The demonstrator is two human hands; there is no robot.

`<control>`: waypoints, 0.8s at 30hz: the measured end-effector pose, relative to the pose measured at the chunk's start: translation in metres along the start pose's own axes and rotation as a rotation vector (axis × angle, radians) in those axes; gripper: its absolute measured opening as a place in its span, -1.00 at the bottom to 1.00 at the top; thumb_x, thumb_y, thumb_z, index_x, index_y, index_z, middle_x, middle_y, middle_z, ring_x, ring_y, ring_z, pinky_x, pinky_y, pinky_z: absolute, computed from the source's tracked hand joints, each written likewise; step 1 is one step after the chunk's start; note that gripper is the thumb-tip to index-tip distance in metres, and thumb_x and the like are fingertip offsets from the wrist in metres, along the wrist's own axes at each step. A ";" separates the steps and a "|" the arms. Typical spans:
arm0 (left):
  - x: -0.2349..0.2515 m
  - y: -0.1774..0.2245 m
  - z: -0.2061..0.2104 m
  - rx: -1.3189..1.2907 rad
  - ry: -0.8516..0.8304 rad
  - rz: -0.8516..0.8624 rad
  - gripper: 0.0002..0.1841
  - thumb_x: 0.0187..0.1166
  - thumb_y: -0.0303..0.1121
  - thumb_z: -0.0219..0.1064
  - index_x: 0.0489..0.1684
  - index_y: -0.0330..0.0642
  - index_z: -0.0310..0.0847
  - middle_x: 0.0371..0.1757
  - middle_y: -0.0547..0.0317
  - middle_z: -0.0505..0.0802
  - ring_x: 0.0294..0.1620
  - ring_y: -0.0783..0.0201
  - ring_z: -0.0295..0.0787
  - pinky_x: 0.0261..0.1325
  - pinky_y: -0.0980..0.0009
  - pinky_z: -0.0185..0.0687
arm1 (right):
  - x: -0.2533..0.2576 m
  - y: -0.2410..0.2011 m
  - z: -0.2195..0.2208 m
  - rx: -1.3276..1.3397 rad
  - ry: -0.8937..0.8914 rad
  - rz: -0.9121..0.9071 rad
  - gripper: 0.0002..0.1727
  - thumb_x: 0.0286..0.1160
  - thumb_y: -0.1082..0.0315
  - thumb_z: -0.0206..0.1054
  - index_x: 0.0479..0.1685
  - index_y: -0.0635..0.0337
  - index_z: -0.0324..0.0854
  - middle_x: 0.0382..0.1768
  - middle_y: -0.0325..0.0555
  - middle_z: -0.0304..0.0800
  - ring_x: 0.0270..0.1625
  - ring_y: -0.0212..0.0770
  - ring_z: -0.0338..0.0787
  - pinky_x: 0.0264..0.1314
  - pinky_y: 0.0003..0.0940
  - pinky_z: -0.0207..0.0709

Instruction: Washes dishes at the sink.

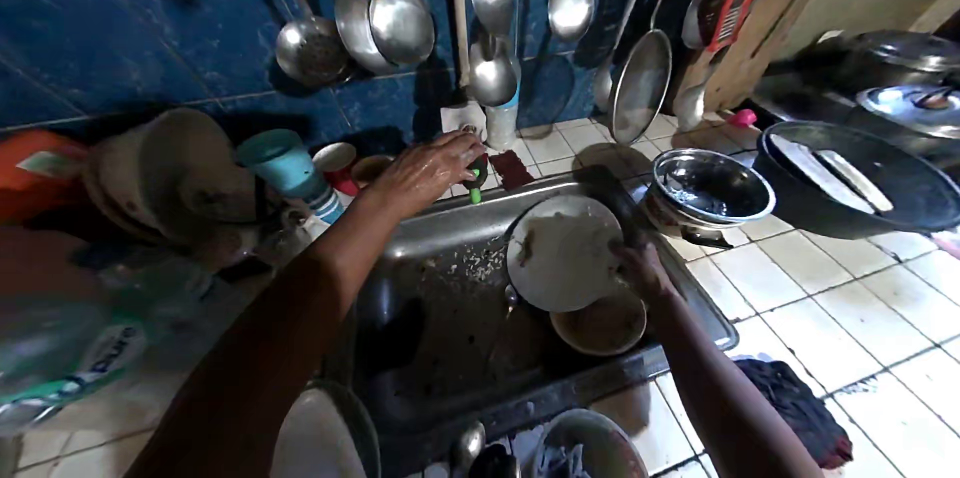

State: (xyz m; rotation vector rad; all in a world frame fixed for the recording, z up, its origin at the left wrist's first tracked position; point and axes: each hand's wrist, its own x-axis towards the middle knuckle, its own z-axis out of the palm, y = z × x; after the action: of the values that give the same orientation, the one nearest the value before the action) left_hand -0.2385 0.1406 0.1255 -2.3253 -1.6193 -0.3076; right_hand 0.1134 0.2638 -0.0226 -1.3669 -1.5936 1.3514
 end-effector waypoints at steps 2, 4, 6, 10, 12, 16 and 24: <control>0.001 0.000 0.003 0.020 0.039 0.015 -0.57 0.77 -0.28 0.20 0.51 -0.31 0.54 0.51 -0.19 0.65 0.55 -0.17 0.57 0.50 -0.07 0.53 | -0.009 -0.018 0.005 -0.071 -0.003 -0.132 -0.55 0.70 0.36 0.21 0.51 0.33 0.38 0.09 0.14 0.68 -0.04 -0.19 0.73 -0.02 -0.24 0.65; 0.003 0.001 0.003 0.040 0.047 0.007 -0.59 0.76 -0.27 0.22 0.49 -0.28 0.57 0.47 -0.19 0.67 0.48 -0.19 0.63 0.41 -0.10 0.59 | -0.018 -0.032 0.012 -0.170 0.056 -0.230 -0.60 0.72 0.36 0.18 0.43 0.38 0.42 0.05 0.19 0.71 -0.01 -0.14 0.73 0.08 -0.17 0.61; 0.004 0.002 0.005 0.060 0.039 -0.019 -0.58 0.78 -0.22 0.20 0.50 -0.22 0.56 0.46 -0.17 0.67 0.44 -0.21 0.65 0.32 -0.14 0.63 | -0.022 -0.034 0.021 -0.175 0.100 -0.282 -0.61 0.73 0.40 0.16 0.42 0.41 0.44 0.09 0.22 0.73 0.07 -0.11 0.75 0.17 -0.15 0.62; 0.007 0.006 0.013 0.028 0.087 -0.056 -0.58 0.74 -0.25 0.27 0.44 -0.30 0.61 0.41 -0.24 0.70 0.42 -0.25 0.66 0.39 -0.10 0.60 | -0.029 -0.021 0.045 -0.009 0.061 -0.172 -0.60 0.71 0.46 0.14 0.44 0.47 0.41 0.15 0.21 0.69 0.09 -0.19 0.72 0.18 -0.28 0.60; 0.009 0.010 0.014 0.012 0.096 -0.070 -0.60 0.73 -0.29 0.28 0.42 -0.34 0.62 0.39 -0.29 0.70 0.42 -0.27 0.64 0.44 -0.06 0.58 | -0.042 -0.022 0.059 0.044 0.004 -0.004 -0.59 0.77 0.43 0.11 0.49 0.47 0.38 0.20 0.24 0.66 0.06 -0.16 0.71 0.12 -0.25 0.61; 0.009 0.015 0.015 0.011 0.099 -0.114 -0.61 0.72 -0.30 0.29 0.39 -0.36 0.63 0.34 -0.29 0.71 0.40 -0.25 0.66 0.44 -0.02 0.58 | -0.052 -0.012 0.091 0.232 -0.030 0.171 -0.64 0.78 0.44 0.09 0.43 0.43 0.42 0.00 0.14 0.67 -0.11 -0.18 0.71 -0.05 -0.25 0.65; 0.014 0.025 0.016 0.046 0.103 -0.199 -0.60 0.74 -0.28 0.26 0.37 -0.40 0.63 0.34 -0.35 0.72 0.40 -0.29 0.66 0.44 -0.06 0.57 | -0.053 -0.005 0.127 0.530 -0.041 0.288 -0.74 0.77 0.50 0.05 0.31 0.37 0.38 -0.16 0.00 0.59 -0.22 -0.26 0.65 -0.17 -0.31 0.62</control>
State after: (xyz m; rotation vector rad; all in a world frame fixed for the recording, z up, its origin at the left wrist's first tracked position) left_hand -0.2096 0.1501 0.1123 -2.0823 -1.7897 -0.4207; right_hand 0.0090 0.1760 -0.0441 -1.2637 -0.9741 1.8201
